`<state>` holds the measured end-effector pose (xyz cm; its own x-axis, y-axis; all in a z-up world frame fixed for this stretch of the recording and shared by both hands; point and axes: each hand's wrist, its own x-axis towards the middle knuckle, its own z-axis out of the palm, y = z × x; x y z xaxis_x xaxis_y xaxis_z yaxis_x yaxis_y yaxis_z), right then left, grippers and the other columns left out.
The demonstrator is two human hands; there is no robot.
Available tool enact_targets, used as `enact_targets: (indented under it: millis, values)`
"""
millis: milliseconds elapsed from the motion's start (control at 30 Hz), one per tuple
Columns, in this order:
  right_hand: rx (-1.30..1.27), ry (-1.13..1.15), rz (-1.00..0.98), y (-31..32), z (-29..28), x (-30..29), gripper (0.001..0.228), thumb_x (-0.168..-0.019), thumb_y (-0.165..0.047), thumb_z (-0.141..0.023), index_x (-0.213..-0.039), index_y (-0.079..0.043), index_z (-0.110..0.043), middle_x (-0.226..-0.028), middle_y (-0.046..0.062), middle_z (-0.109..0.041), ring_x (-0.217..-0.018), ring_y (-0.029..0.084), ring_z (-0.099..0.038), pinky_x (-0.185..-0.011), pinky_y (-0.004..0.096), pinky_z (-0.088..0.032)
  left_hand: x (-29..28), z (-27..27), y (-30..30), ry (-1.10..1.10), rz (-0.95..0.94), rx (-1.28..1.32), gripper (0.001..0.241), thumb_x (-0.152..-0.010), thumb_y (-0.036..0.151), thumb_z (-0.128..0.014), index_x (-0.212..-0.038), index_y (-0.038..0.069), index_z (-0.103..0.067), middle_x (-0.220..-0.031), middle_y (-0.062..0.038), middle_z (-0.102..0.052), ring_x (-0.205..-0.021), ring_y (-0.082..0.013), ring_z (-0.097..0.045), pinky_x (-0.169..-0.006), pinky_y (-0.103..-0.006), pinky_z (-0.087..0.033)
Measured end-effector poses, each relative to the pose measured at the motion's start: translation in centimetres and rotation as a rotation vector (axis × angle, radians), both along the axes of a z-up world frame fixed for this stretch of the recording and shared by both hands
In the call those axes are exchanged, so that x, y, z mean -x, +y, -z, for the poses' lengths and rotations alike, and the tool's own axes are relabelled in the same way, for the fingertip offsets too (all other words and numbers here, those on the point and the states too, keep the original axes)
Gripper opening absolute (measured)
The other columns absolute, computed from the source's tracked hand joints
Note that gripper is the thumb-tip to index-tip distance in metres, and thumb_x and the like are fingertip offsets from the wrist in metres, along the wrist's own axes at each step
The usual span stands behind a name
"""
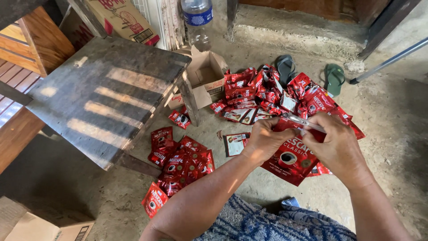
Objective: The person sorts and marks Nescafe coffee sachets on the floor.
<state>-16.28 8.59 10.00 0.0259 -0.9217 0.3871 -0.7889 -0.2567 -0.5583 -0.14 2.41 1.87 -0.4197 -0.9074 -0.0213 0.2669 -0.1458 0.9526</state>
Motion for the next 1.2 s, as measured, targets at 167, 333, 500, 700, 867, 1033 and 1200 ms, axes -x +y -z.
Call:
enact_targets:
  millis: [167, 333, 500, 700, 867, 1033, 1200]
  values:
    - [-0.117, -0.106, 0.142, 0.1, -0.5, 1.2, 0.024, -0.081, -0.011, -0.074, -0.102, -0.005, -0.065, -0.093, 0.008, -0.071, -0.086, 0.022, -0.070, -0.078, 0.037, -0.054, -0.3, -0.6, 0.0, 0.104, 0.026, -0.039, 0.025, -0.087, 0.010, -0.078, -0.107, -0.003, -0.074, -0.090, -0.003, -0.075, -0.071, -0.0042, -0.064, -0.064, -0.0224, -0.056]
    - [0.093, 0.031, -0.013, 0.2, -1.0, 1.5, 0.025, -0.087, -0.014, -0.075, -0.111, -0.007, -0.074, -0.105, 0.010, -0.074, -0.097, 0.025, -0.067, -0.088, 0.038, -0.053, -0.6, -0.2, -0.4, -0.114, -0.081, 0.181, 0.021, -0.089, 0.013, -0.083, -0.092, -0.006, -0.074, -0.086, -0.003, -0.071, -0.073, -0.0055, -0.053, -0.061, -0.0261, -0.049]
    - [-0.025, 0.010, -0.009, -0.5, 0.0, 1.3, 0.022, -0.083, -0.018, -0.080, -0.098, -0.003, -0.073, -0.091, 0.011, -0.070, -0.082, 0.024, -0.064, -0.074, 0.038, -0.050, -0.7, -1.6, 0.2, -0.048, -0.066, 0.164, 0.018, -0.085, 0.014, -0.079, -0.095, 0.000, -0.074, -0.087, 0.001, -0.072, -0.074, -0.0032, -0.058, -0.063, -0.0242, -0.052]
    - [-0.063, -0.061, -0.091, -0.7, 0.7, 1.8, 0.010, -0.084, -0.007, -0.068, -0.091, 0.001, -0.067, -0.079, 0.011, -0.063, -0.068, 0.022, -0.061, -0.066, 0.037, -0.048, -0.4, 0.0, 0.1, -0.113, -0.107, 0.194, 0.021, -0.091, 0.016, -0.079, -0.088, -0.003, -0.071, -0.081, 0.001, -0.065, -0.070, -0.0037, -0.050, -0.055, -0.0248, -0.043]
    - [-0.033, -0.010, -0.099, -0.9, 1.9, 2.6, 0.006, -0.086, -0.003, -0.065, -0.089, 0.002, -0.063, -0.079, 0.012, -0.061, -0.070, 0.022, -0.060, -0.068, 0.037, -0.048, -0.4, -0.8, 0.2, -0.115, -0.104, 0.122, 0.023, -0.094, 0.019, -0.076, -0.086, -0.002, -0.072, -0.076, 0.001, -0.065, -0.066, -0.0029, -0.049, -0.052, -0.0248, -0.043]
    - [-0.069, -0.045, -0.059, -0.8, 1.6, 2.4, 0.014, -0.087, -0.008, -0.068, -0.099, -0.001, -0.070, -0.083, 0.010, -0.065, -0.069, 0.020, -0.062, -0.063, 0.036, -0.049, -0.2, -0.4, 0.2, -0.130, -0.098, 0.196, 0.017, -0.092, 0.016, -0.077, -0.093, 0.000, -0.075, -0.083, 0.001, -0.070, -0.070, -0.0024, -0.052, -0.060, -0.0245, -0.046]
    - [0.009, -0.135, 0.071, -1.0, 2.6, 4.7, 0.024, -0.096, -0.022, -0.070, -0.116, -0.009, -0.074, -0.094, 0.003, -0.069, -0.084, 0.013, -0.064, -0.073, 0.029, -0.051, -0.1, 0.9, -0.9, 0.080, -0.159, 0.067, 0.018, -0.096, 0.019, -0.074, -0.099, 0.001, -0.077, -0.088, 0.000, -0.073, -0.072, -0.0031, -0.057, -0.062, -0.0241, -0.047]
